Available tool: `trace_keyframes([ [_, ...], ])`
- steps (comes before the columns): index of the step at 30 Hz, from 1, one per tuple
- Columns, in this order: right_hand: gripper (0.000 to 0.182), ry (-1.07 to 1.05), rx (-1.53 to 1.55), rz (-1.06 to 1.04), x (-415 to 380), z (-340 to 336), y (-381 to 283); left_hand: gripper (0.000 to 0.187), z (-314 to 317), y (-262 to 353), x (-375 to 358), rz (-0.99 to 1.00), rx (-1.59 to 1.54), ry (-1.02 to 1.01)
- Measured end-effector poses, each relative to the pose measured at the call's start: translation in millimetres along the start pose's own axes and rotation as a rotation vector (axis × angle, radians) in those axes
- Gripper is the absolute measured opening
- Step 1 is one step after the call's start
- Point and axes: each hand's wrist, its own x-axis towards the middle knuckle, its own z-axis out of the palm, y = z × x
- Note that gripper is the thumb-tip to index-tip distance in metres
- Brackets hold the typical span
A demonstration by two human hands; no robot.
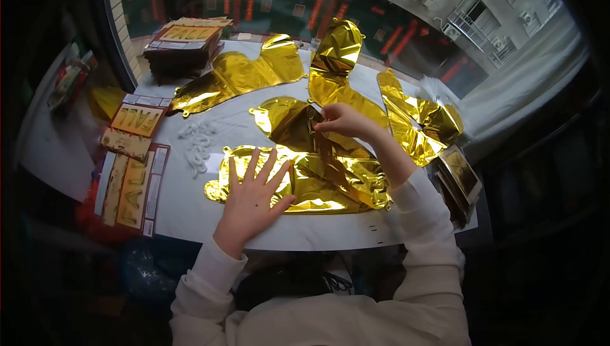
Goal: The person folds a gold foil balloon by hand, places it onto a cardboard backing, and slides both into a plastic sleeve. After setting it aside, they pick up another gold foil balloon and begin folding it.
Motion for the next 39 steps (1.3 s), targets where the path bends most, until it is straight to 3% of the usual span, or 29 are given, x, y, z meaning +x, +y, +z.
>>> trace_keyframes([
  [4,0.04,0.089,0.023,-0.211,-53,8,-36,0.07,2,-1,0,0.008,0.015,0.011],
  [7,0.046,0.133,-0.053,-0.247,-81,21,-46,0.07,1,0,1,0.012,0.026,0.011],
  [8,0.055,0.141,-0.19,-0.115,-87,19,-53,0.07,1,1,1,0.01,0.02,0.02],
  [12,0.053,0.246,-0.254,-0.093,-76,30,-11,0.07,3,0,1,0.014,0.012,0.022],
  [15,0.049,0.151,-0.138,-0.086,-73,37,-5,0.07,1,0,1,0.008,0.012,0.017],
  [18,0.049,0.256,-0.111,-0.185,-70,45,-5,0.07,1,0,1,0.004,0.006,0.013],
  [20,0.057,0.261,0.096,0.019,-71,47,-15,0.07,2,0,1,0.005,0.003,0.009],
  [21,0.057,0.259,0.1,0.023,-67,49,-16,0.071,1,1,1,0.004,0.006,0.011],
  [23,0.062,0.281,-0.094,0.09,-56,46,-17,0.071,1,1,1,0.004,0.01,0.013],
  [30,0.063,0.206,-0.255,0.138,-52,41,-19,0.07,0,0,1,0.005,0.01,0.004],
  [36,0.036,0.196,-0.125,0.066,-76,45,-35,0.071,0,-1,1,0.005,0.009,0.002],
  [38,0.027,0.398,-0.516,-0.255,-84,56,-28,0.071,0,-1,2,0.003,0.007,-0.001],
  [39,0.027,0.398,-0.518,-0.257,-87,61,-28,0.071,0,0,2,0.005,0.013,-0.003],
])
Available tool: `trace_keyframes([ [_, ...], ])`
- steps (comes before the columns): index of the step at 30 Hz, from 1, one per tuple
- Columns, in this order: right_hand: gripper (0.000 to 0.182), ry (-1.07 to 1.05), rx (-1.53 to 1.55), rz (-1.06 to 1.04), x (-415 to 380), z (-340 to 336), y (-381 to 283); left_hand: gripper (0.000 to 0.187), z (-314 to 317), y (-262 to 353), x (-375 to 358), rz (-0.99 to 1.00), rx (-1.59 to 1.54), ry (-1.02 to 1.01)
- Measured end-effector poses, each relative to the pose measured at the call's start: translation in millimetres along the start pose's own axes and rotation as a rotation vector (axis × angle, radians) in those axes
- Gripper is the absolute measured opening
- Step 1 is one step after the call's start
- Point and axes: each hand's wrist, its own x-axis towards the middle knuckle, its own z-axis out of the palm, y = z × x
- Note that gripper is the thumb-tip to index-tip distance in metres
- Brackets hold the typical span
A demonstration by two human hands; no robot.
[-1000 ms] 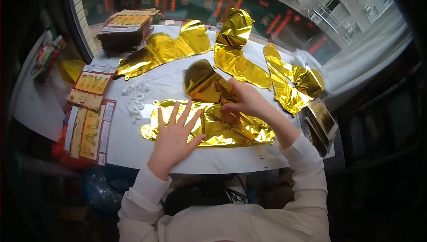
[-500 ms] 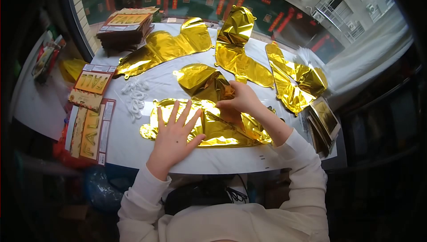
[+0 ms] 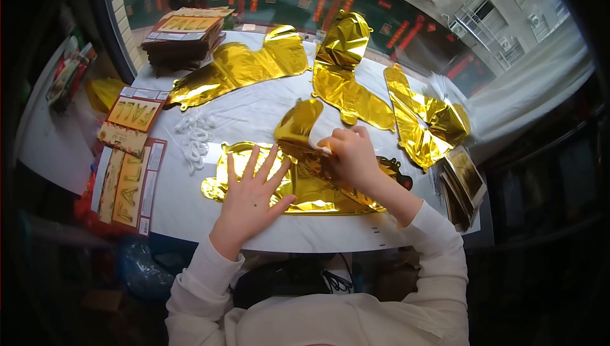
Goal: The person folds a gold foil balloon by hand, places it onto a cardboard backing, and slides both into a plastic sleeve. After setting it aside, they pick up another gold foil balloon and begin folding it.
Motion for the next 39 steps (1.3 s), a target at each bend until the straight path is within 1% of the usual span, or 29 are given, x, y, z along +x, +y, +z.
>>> trace_keyframes([
  [2,0.026,0.221,-0.157,-0.276,-7,4,-7,0.07,0,0,0,0.0,0.007,0.002],
  [3,0.03,0.177,-0.201,-0.363,-10,4,-5,0.07,0,0,0,0.006,-0.003,0.007],
  [4,0.03,0.177,-0.2,-0.367,-14,5,-4,0.069,0,0,0,0.011,-0.014,0.011],
  [6,0.029,0.064,-0.113,-0.436,-21,3,-6,0.069,1,0,1,0.005,-0.016,0.01],
  [7,0.034,-0.015,-0.072,-0.411,-26,-1,-9,0.068,1,0,1,0.004,-0.019,0.006],
  [8,0.034,-0.016,-0.072,-0.413,-31,-3,-14,0.068,2,-1,1,0.002,-0.019,0.007],
  [10,0.036,-0.053,0.048,-0.416,-38,-9,-27,0.067,2,-1,0,0.008,-0.022,0.03],
  [11,0.041,-0.089,0.088,-0.417,-41,-12,-33,0.067,3,-1,0,0.009,-0.022,0.031],
  [16,0.045,-0.169,0.134,-0.346,-63,3,-52,0.063,1,0,0,0.009,-0.023,0.004],
  [17,0.047,-0.181,0.115,-0.34,-66,5,-56,0.063,0,0,0,0.011,-0.02,0.005],
  [19,0.053,-0.209,0.096,-0.34,-68,8,-57,0.066,-2,0,1,-0.01,-0.028,-0.068],
  [20,0.053,-0.205,0.096,-0.342,-69,8,-57,0.066,0,-2,1,-0.01,-0.025,-0.066],
  [22,0.058,-0.174,0.153,-0.321,-70,8,-57,0.072,4,-4,1,-0.013,-0.08,0.064],
  [23,0.058,-0.173,0.154,-0.321,-70,9,-55,0.074,5,-6,1,-0.054,-0.131,0.06],
  [24,0.06,-0.172,0.158,-0.329,-70,10,-54,0.074,1,-7,1,-0.054,-0.131,0.058],
  [26,0.062,-0.17,0.163,-0.334,-72,10,-51,0.069,-9,-14,-3,-0.106,-0.483,0.297],
  [27,0.062,-0.178,0.177,-0.325,-71,8,-53,0.069,-13,-19,-3,-0.094,-0.493,0.398],
  [28,0.062,-0.185,0.19,-0.316,-71,7,-54,0.064,-16,-24,-4,-0.07,-0.534,0.53],
  [30,0.062,-0.179,0.204,-0.314,-73,9,-53,0.056,-25,-30,-7,-0.01,-0.643,0.63],
  [31,0.062,-0.171,0.217,-0.315,-72,11,-52,0.056,-29,-27,-4,-0.001,-0.637,0.63],
  [33,0.062,-0.158,0.214,-0.313,-71,12,-50,0.047,-39,-12,3,0.035,-0.444,0.488],
  [34,0.063,-0.161,0.215,-0.308,-74,12,-52,0.052,-51,0,9,0.093,-0.369,0.312],
  [36,0.061,-0.147,0.237,-0.292,-75,15,-51,0.058,-49,16,24,0.189,-0.243,0.141],
  [37,0.059,-0.149,0.236,-0.304,-75,17,-49,0.062,-39,14,30,0.243,-0.204,0.06],
  [38,0.058,-0.146,0.233,-0.316,-74,19,-47,0.062,-29,11,35,0.262,-0.199,0.053],
  [39,0.055,-0.135,0.241,-0.313,-74,20,-47,0.061,-19,8,38,0.271,-0.15,-0.015],
])
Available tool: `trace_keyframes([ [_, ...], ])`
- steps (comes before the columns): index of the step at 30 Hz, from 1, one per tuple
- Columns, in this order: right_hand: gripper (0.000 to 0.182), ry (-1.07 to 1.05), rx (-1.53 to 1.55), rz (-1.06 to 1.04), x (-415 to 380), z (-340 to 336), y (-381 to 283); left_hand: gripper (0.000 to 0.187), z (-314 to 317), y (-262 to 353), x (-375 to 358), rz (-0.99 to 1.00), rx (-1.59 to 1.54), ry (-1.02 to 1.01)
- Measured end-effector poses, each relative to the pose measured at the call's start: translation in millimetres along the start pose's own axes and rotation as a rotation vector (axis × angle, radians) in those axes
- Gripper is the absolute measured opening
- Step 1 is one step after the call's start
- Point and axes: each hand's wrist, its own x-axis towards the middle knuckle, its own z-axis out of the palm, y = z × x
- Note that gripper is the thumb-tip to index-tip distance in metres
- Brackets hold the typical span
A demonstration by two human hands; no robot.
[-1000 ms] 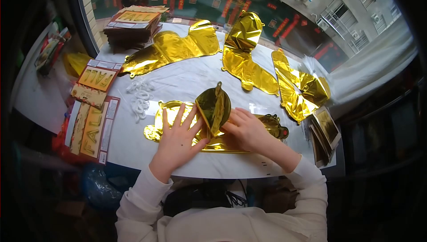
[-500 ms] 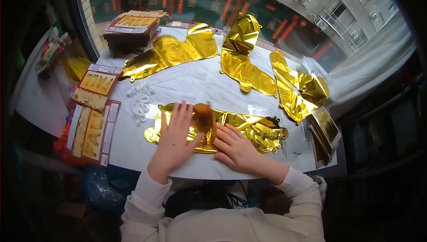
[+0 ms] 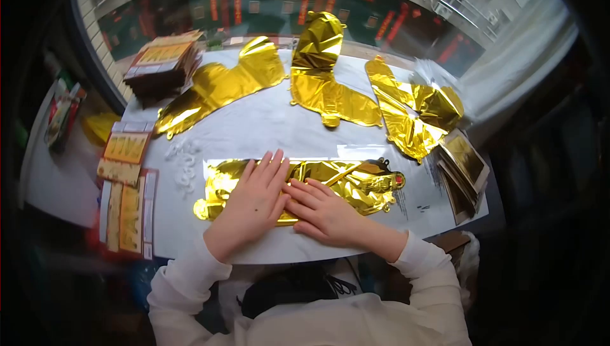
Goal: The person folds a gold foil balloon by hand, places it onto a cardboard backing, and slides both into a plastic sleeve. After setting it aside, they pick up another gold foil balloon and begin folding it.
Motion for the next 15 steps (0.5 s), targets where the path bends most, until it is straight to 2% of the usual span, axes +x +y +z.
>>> trace_keyframes([
  [2,0.055,0.008,0.008,0.014,-2,0,0,0.064,12,-10,3,0.01,0.061,-0.131],
  [7,0.052,0.026,0.082,0.016,-4,4,3,0.068,15,-17,2,0.016,0.032,-0.173],
  [12,0.048,0.228,0.185,0.075,-6,-2,11,0.074,16,-18,0,-0.008,0.037,-0.173],
  [14,0.038,0.339,0.115,0.233,-9,-23,12,0.077,16,-20,0,-0.005,0.048,-0.177],
  [15,0.038,0.338,0.119,0.23,-11,-30,17,0.077,15,-18,0,-0.009,0.05,-0.178],
])
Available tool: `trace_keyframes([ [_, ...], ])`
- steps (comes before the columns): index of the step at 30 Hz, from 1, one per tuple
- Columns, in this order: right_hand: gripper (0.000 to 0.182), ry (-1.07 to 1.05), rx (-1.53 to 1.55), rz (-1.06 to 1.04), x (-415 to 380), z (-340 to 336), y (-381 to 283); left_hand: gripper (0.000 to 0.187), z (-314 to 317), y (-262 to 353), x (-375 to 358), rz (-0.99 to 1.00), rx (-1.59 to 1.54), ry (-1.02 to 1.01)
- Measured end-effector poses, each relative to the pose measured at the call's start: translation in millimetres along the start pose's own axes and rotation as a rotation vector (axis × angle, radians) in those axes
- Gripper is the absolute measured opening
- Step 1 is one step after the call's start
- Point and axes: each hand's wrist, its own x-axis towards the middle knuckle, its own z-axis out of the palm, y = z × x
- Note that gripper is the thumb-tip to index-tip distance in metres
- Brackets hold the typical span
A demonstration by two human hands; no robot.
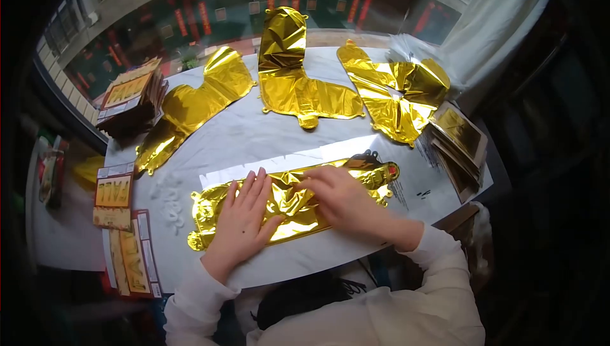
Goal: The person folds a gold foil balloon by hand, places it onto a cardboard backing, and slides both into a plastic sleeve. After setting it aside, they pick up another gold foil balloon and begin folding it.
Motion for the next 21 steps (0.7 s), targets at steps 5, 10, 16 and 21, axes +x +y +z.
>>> trace_keyframes([
  [5,0.023,-0.017,-0.449,-0.103,8,-30,43,0.077,-1,4,0,-0.014,0.023,0.0],
  [10,0.022,-0.032,-0.491,-0.211,5,-34,82,0.077,0,4,1,-0.015,0.006,0.011],
  [16,0.022,0.063,-0.4,-0.123,-4,-43,91,0.078,2,7,0,-0.033,0.081,-0.002],
  [21,0.023,0.128,-0.304,-0.058,-5,-46,97,0.078,-3,14,2,-0.082,0.154,0.004],
])
